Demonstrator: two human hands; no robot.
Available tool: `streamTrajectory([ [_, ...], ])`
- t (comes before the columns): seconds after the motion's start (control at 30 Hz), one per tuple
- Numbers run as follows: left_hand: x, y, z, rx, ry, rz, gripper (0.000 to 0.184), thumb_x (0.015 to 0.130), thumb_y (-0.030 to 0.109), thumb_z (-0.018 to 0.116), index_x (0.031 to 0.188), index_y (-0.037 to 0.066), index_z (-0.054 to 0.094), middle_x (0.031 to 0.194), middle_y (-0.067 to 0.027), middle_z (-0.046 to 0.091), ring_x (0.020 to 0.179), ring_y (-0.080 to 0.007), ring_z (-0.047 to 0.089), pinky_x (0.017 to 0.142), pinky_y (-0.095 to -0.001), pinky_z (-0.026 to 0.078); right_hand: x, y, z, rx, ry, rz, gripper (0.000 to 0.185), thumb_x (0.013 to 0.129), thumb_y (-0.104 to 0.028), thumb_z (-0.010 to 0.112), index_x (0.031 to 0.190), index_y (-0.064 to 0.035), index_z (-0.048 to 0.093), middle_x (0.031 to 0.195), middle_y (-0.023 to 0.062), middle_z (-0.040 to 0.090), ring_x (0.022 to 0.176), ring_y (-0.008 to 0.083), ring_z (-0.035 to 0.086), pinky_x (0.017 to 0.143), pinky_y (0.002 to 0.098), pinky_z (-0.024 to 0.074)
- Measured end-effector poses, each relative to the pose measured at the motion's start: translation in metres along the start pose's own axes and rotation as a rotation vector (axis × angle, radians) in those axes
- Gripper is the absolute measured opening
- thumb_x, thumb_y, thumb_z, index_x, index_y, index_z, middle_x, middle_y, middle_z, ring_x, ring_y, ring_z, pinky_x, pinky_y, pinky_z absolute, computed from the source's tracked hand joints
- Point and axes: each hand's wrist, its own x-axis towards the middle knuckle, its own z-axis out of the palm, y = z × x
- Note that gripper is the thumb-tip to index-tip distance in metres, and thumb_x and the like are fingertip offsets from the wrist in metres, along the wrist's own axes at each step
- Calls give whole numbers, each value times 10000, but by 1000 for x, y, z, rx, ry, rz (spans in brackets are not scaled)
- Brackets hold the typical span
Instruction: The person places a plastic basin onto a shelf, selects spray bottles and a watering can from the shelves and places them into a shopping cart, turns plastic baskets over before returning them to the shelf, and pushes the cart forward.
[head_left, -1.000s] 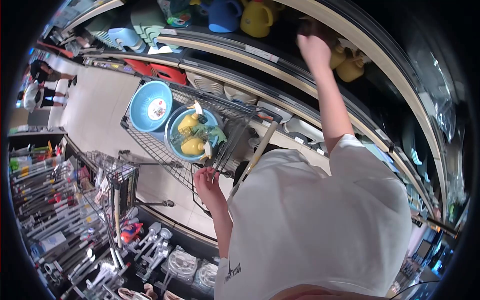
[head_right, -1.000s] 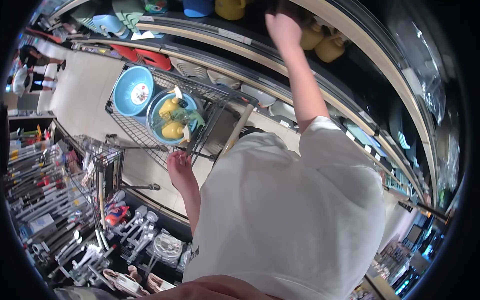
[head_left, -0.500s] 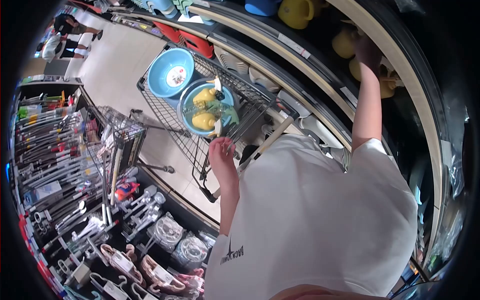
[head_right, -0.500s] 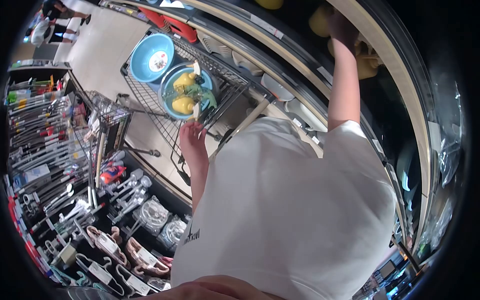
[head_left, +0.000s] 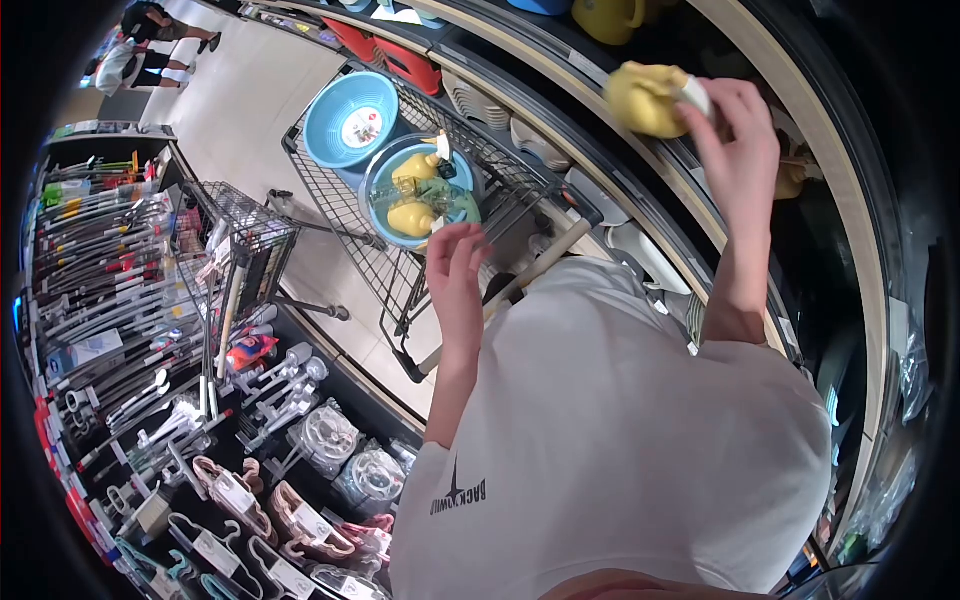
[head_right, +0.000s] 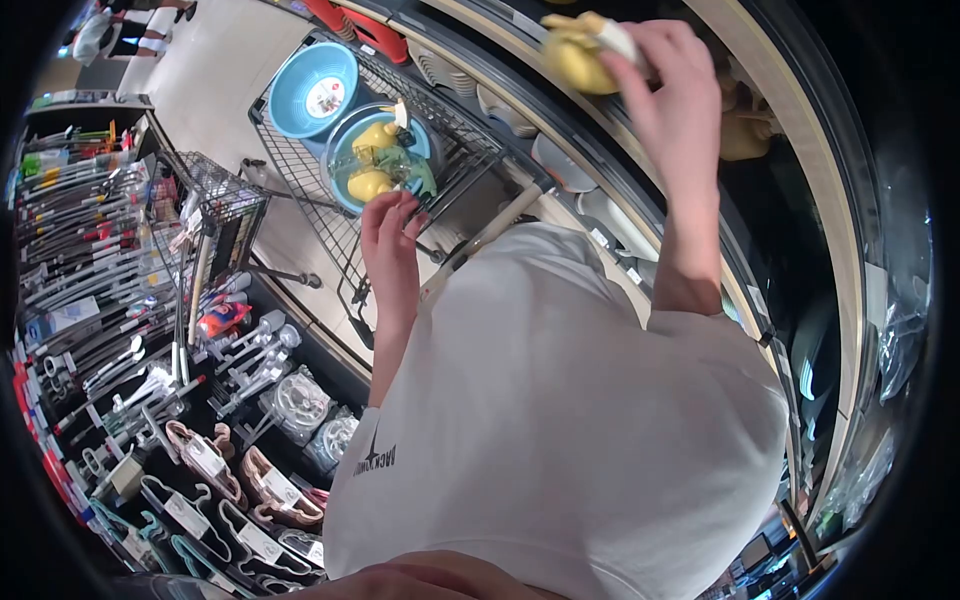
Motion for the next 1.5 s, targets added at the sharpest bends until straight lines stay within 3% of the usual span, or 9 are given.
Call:
streamTrajectory([
  [0.1, -3, 13, 22, 156, -95, 139, 512, 1082, 129, 550, 1547, 30, 360, 1538, -168, 453, 1373, -264, 539, 1131, -449, 488, -7, -43, 10, 433, -83, 14, 267, 869, -79, 807, 1118, -3, 746, 1060, 75, 676, 858, 153, 656, 734, 259, 521],
  [0.23, -13, 14, 8, 211, -154, 158, 637, 1067, 256, 622, 1581, 60, 301, 1546, -137, 456, 1404, -321, 522, 1160, -516, 471, -24, -71, 38, 1141, -320, 442, 241, 934, -17, 768, 1154, 54, 699, 984, -9, 625, 838, 35, 580, 747, 209, 493],
  [0.27, -17, 16, 3, 209, -144, 160, 637, 1067, 256, 622, 1581, 60, 301, 1546, -137, 456, 1404, -321, 522, 1160, -516, 471, -24, -76, 41, 1144, -330, 439, 241, 934, -17, 768, 1154, 54, 699, 984, -9, 625, 838, 35, 580, 747, 209, 493],
  [0.33, -27, 26, -1, -42, -211, 192, 888, 968, 279, 753, 1623, 117, 176, 1556, -116, 387, 1413, -293, 488, 1135, -445, 491, -26, -82, 48, 1186, -444, 535, 262, 953, -62, 777, 1182, 37, 699, 928, -26, 622, 828, 35, 576, 748, 216, 500],
  [0.37, -34, 30, 1, -67, -154, 197, 910, 955, 327, 768, 1612, 142, 165, 1526, -114, 401, 1401, -299, 499, 1109, -484, 521, -27, -84, 51, 1164, -463, 531, 274, 965, -109, 780, 1197, 19, 705, 896, -27, 633, 822, 40, 580, 736, 217, 500],
  [0.8, -65, 54, -13, -127, 3, 260, 843, 984, 286, 722, 1605, 172, 164, 1543, -114, 387, 1416, -333, 493, 1097, -546, 525, -27, -115, 71, 1180, -582, 457, 346, 967, -226, 794, 1222, -1, 728, 942, -10, 678, 808, 48, 581, 693, 216, 487],
  [1.07, -74, 64, -16, -262, -17, 67, 789, 971, 167, 613, 1639, 150, 194, 1560, -107, 383, 1446, -300, 468, 1111, -479, 513, -30, -105, 82, 1362, -616, 277, 405, 980, -73, 725, 1372, -8, 643, 1266, 65, 670, 1112, 125, 656, 991, 289, 543],
  [1.17, -76, 67, -14, -205, 49, 70, 787, 940, 121, 572, 1634, 145, 202, 1554, -108, 388, 1429, -292, 471, 1133, -452, 479, -29, -110, 84, 1333, -633, 166, 418, 972, 1, 671, 1388, -29, 643, 1303, 61, 675, 1166, 132, 644, 1001, 288, 536],
  [1.5, -72, 63, -15, 67, 137, 282, 846, 845, -13, 614, 1603, 98, 254, 1511, -154, 422, 1415, -278, 454, 1214, -423, 346, -27, -116, 83, 1214, -662, 283, 419, 953, 48, 586, 1356, -38, 658, 1300, 58, 682, 1200, 167, 638, 1071, 325, 496],
])
